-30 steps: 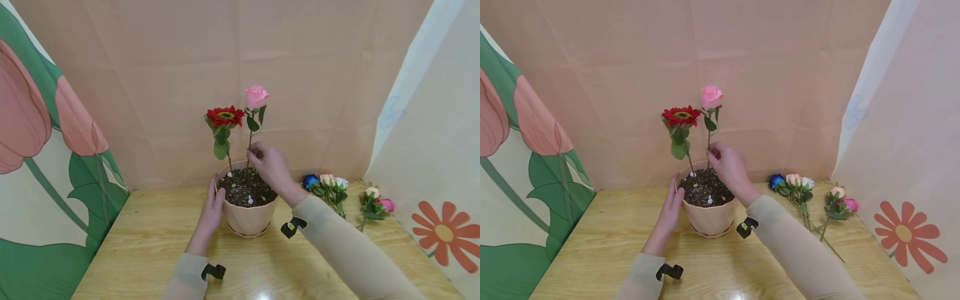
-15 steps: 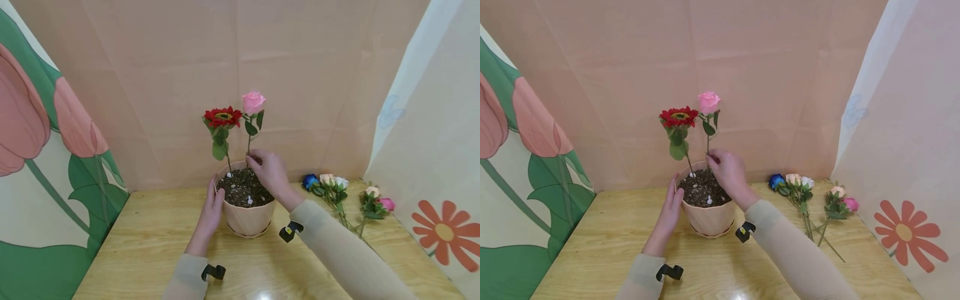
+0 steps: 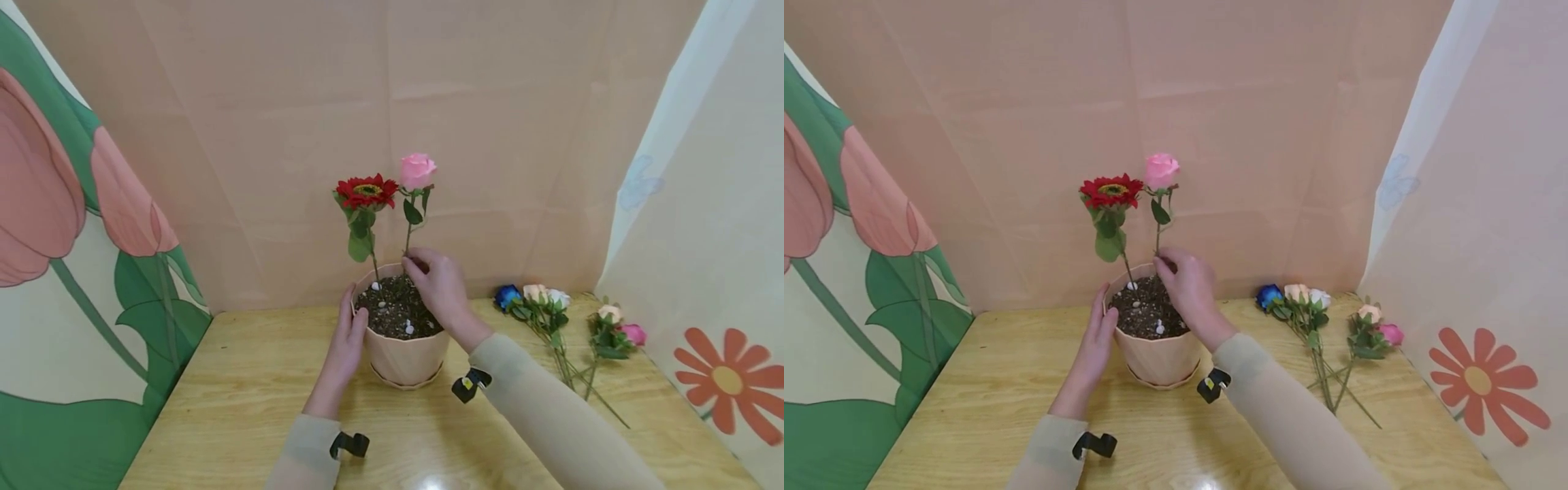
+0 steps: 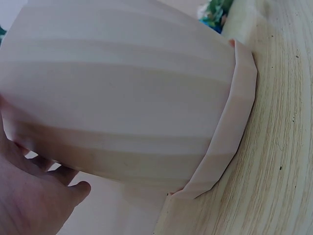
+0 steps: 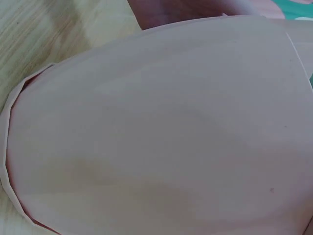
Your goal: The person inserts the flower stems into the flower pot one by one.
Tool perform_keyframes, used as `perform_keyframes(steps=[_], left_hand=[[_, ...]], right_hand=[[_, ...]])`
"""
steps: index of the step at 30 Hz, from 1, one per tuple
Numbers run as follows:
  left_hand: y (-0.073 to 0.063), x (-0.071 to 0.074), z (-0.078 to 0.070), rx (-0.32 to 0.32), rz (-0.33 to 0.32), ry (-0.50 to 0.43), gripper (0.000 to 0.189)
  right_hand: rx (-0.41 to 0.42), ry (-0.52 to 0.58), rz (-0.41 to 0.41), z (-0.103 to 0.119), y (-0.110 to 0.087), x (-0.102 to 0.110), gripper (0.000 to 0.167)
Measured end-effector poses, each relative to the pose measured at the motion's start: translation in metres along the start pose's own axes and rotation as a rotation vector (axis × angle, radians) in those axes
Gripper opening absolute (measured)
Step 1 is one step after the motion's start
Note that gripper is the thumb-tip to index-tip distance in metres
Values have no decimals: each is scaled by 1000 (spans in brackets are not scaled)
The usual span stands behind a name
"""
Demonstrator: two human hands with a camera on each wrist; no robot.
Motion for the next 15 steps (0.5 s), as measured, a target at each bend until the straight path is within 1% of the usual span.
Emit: perform_keyframes(steps=[3,7,11,15], left_hand=[[-1,-2,-1,-5,2,-3,63],[-1,-3,-2,-19,-3,-6,62],[0,-2,-1,-25,-9,-6,61],[0,-1,-2,-22,-8,-4,61]], right_hand=[[-9,28,7,-5,-2,0,18],[-2,33,52,-6,-1,-3,18],[-1,10,99,-7,0,-7,17],[9,-31,113,-7,1,-9,16]])
Point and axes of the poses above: each hand's wrist, its own y-axis towards the middle knuckle, its own x-axis out of the back of the hand, z = x × y, the point moved 10 cm from there along y, towards the middle knuckle, and after that the axes turned 5 degrees about -y, right-handed, at the moved point
